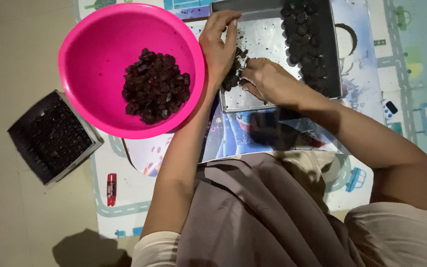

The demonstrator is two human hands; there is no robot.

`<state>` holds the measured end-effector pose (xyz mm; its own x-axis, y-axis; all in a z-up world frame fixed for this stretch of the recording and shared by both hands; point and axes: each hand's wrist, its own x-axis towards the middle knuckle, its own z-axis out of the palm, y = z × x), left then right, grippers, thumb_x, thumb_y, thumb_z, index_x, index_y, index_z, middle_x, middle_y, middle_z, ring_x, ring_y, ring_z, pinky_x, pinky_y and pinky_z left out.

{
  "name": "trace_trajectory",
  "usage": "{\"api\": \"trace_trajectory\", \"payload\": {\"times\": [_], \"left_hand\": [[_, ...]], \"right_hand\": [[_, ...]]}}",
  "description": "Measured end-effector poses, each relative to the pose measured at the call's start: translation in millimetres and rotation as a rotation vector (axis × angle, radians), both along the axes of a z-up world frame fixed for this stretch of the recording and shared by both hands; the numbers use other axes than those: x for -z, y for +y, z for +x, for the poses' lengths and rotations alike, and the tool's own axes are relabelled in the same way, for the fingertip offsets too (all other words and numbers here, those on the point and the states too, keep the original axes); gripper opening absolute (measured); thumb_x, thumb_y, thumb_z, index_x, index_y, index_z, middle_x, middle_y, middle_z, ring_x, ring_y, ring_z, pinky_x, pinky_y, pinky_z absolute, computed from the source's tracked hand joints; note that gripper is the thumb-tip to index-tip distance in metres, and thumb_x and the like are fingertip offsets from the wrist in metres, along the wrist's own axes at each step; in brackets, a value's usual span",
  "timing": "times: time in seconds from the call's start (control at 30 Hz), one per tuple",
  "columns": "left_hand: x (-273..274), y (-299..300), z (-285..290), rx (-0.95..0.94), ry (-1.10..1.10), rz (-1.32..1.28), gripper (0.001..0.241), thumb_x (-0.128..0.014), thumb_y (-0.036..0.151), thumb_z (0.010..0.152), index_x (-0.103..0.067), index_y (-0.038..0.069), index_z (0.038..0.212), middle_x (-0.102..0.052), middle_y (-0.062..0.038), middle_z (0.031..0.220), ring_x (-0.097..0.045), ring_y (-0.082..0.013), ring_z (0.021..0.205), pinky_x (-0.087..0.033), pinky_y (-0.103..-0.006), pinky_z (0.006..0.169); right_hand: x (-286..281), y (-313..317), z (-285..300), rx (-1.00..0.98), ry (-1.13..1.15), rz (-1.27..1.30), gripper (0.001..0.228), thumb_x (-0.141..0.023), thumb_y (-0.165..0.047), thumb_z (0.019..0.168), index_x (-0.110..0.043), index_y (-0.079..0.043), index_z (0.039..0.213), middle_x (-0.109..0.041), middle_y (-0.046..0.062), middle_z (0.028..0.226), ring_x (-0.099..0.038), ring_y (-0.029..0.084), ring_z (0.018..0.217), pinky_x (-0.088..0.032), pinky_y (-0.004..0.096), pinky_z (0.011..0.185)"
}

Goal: Portioning dark dough from a tray and rolling it into small uniform balls by hand.

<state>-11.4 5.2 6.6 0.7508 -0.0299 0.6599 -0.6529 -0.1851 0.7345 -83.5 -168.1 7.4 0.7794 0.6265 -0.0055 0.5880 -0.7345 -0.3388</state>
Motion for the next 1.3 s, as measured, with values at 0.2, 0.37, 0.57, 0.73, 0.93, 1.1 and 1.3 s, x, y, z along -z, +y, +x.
{"api": "trace_trajectory", "payload": {"times": [0.2,0.37,0.57,0.73,0.93,1.1,1.3], "left_hand": [[1.4,0.4,-3.5,0.014,-0.017,0.069,0.021,-0.051,0.019,0.107,-0.068,0.013,0.117,-0.066,-0.003,0.115,-0.068,-0.0200,0.108,-0.057,-0.0336,0.090],[-0.3,1.0,-28.8,0.017,-0.031,0.199,0.023,-0.047,0.010,0.108,-0.064,0.009,0.124,-0.066,-0.008,0.120,-0.065,-0.0267,0.113,-0.053,-0.0388,0.095],[12.3,0.6,-26.6,-0.075,-0.005,0.164,0.029,-0.043,0.018,0.109,-0.063,0.016,0.130,-0.065,-0.005,0.128,-0.059,-0.0255,0.123,-0.044,-0.0405,0.106],[2.5,9.8,-30.5,0.001,0.134,0.015,0.026,-0.054,0.021,0.107,-0.066,0.015,0.130,-0.066,-0.006,0.128,-0.060,-0.0234,0.127,-0.045,-0.0411,0.115],[9.2,21.4,-36.1,0.042,0.151,0.005,0.028,-0.059,0.021,0.107,-0.064,0.022,0.134,-0.059,-0.004,0.136,-0.055,-0.0219,0.135,-0.042,-0.0420,0.121],[4.4,26.9,-38.8,0.034,0.162,0.020,0.027,-0.060,0.026,0.106,-0.066,0.020,0.131,-0.058,-0.004,0.137,-0.054,-0.0239,0.136,-0.042,-0.0465,0.122],[3.4,27.5,-40.4,-0.010,0.218,-0.009,0.029,-0.056,0.028,0.107,-0.065,0.018,0.133,-0.056,-0.001,0.141,-0.053,-0.0236,0.139,-0.041,-0.0483,0.125]], "right_hand": [[-24.9,-2.7,17.4,0.288,0.319,0.508,0.014,-0.073,-0.010,0.098,-0.072,-0.003,0.111,-0.073,0.011,0.095,-0.068,0.019,0.082,-0.053,0.031,0.074],[-32.0,-2.1,29.0,0.482,0.760,0.939,0.018,-0.070,-0.008,0.097,-0.064,0.002,0.110,-0.068,0.017,0.089,-0.076,0.026,0.086,-0.068,0.033,0.093],[-49.2,-2.5,48.9,0.604,1.072,1.306,0.027,-0.045,0.009,0.097,-0.065,0.004,0.114,-0.071,0.024,0.097,-0.072,0.029,0.092,-0.064,0.034,0.092],[-47.2,-0.8,73.1,0.436,1.019,1.219,0.043,-0.069,0.011,0.085,-0.061,-0.003,0.125,-0.073,0.017,0.117,-0.073,0.022,0.110,-0.060,0.028,0.103],[-25.5,9.6,80.4,0.563,0.827,1.125,0.025,-0.067,0.003,0.095,-0.070,-0.001,0.120,-0.076,0.019,0.105,-0.079,0.024,0.095,-0.068,0.028,0.092],[-19.5,7.1,79.3,0.568,0.699,1.011,0.014,-0.064,-0.001,0.103,-0.069,0.003,0.115,-0.073,0.020,0.093,-0.076,0.022,0.076,-0.070,0.028,0.075],[-7.2,-6.7,85.2,0.455,0.164,0.747,0.016,-0.063,-0.001,0.106,-0.068,-0.003,0.120,-0.073,0.013,0.099,-0.072,0.020,0.081,-0.066,0.029,0.073]]}}
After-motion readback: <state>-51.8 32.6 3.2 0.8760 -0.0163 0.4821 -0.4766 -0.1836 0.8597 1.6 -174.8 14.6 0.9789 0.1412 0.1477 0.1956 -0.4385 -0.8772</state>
